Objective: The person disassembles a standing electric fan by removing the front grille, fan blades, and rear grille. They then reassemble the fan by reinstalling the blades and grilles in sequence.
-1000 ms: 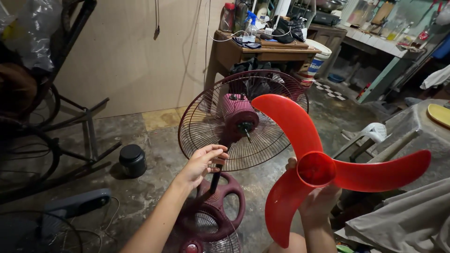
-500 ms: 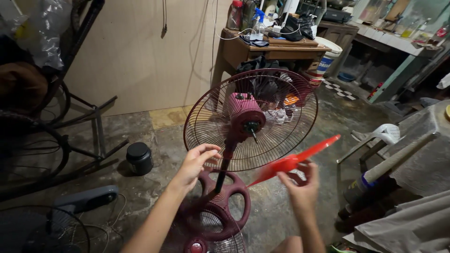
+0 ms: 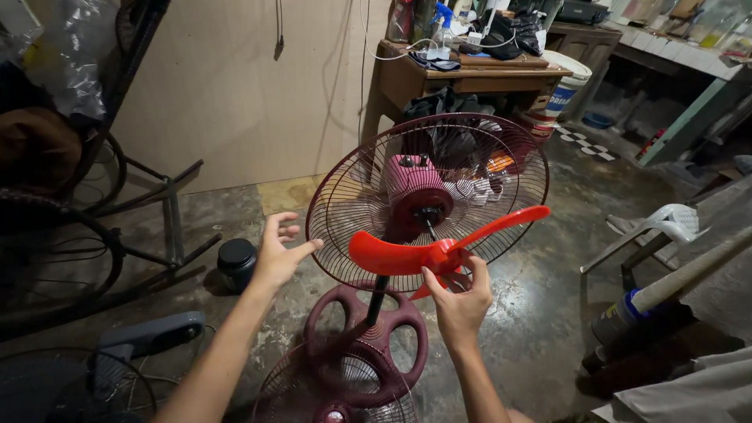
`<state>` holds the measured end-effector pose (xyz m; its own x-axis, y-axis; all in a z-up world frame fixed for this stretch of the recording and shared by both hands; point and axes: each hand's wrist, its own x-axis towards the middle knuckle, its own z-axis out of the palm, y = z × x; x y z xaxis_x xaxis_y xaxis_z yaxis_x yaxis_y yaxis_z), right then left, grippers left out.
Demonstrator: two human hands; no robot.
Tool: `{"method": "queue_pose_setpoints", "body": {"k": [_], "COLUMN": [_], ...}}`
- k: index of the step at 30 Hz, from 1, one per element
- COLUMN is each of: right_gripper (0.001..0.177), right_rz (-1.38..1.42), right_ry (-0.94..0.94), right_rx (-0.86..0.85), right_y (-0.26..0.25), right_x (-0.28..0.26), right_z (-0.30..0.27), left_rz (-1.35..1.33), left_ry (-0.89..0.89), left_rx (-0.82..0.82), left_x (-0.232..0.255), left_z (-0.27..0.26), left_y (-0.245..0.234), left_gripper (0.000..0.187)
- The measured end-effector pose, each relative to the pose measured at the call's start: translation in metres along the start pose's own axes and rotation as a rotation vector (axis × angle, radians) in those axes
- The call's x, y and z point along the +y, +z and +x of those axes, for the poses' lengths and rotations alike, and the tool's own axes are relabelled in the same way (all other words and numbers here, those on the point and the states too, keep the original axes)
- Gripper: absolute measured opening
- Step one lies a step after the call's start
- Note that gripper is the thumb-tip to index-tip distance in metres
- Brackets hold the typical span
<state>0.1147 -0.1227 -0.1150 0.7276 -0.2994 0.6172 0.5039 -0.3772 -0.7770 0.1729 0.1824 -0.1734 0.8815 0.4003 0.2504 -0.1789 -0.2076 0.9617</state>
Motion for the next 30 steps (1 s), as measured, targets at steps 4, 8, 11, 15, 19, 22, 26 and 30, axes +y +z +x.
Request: {"method": "queue_pose_setpoints", "body": {"k": [4, 8, 11, 15, 19, 22, 26, 30], "right_gripper": [0.053, 0.057, 0.056, 0.056, 0.054, 0.052, 0.052, 0.051], "right_rz": [-0.005, -0.002, -0.007, -0.101, 0.0, 0.11, 0.128, 0.006], "right_ry": [-0.023, -0.022, -0.039, -0.079, 0.077, 0.159, 0.104, 0.054], "right_rx": [-0.004, -0.007, -0.014, -0.013, -0.027, -0.03, -0.042, -0.04], "right_y": [0.004, 0.006, 0.005, 0.003, 0.004, 0.003, 0.005, 0.012], "right_x": [0.009, 0.012, 0.011, 0.009, 0.006, 0.007, 0.008, 0.011], "right_z": [0.005, 0.011, 0.014, 0.017, 0.019, 0.019, 0.021, 0.027], "left_rz": [-0.3, -0.329, -0.308, -0.262, -0.343, -0.411, -0.378, -0.346], "left_ry": [-0.003, -0.121, -0.105, 0.032, -0.024, 0.003, 0.007, -0.032], "left_rx": [-0.28, -0.346, -0.379, -0.469, -0.472, -0.552, -0.51, -0.491], "left_x": [-0.005, -0.014, -0.023, -0.027, -0.021, -0.015, -0.015, -0.023], "left_z": [0.013, 0.024, 0.036, 0.048, 0.047, 0.044, 0.045, 0.051], "left_y": [0.016, 0.028, 0.033, 0.035, 0.033, 0.032, 0.033, 0.035], "left_gripper": [0.084, 0.062, 0.059, 0.068, 0.067, 0.072, 0.066, 0.063]}}
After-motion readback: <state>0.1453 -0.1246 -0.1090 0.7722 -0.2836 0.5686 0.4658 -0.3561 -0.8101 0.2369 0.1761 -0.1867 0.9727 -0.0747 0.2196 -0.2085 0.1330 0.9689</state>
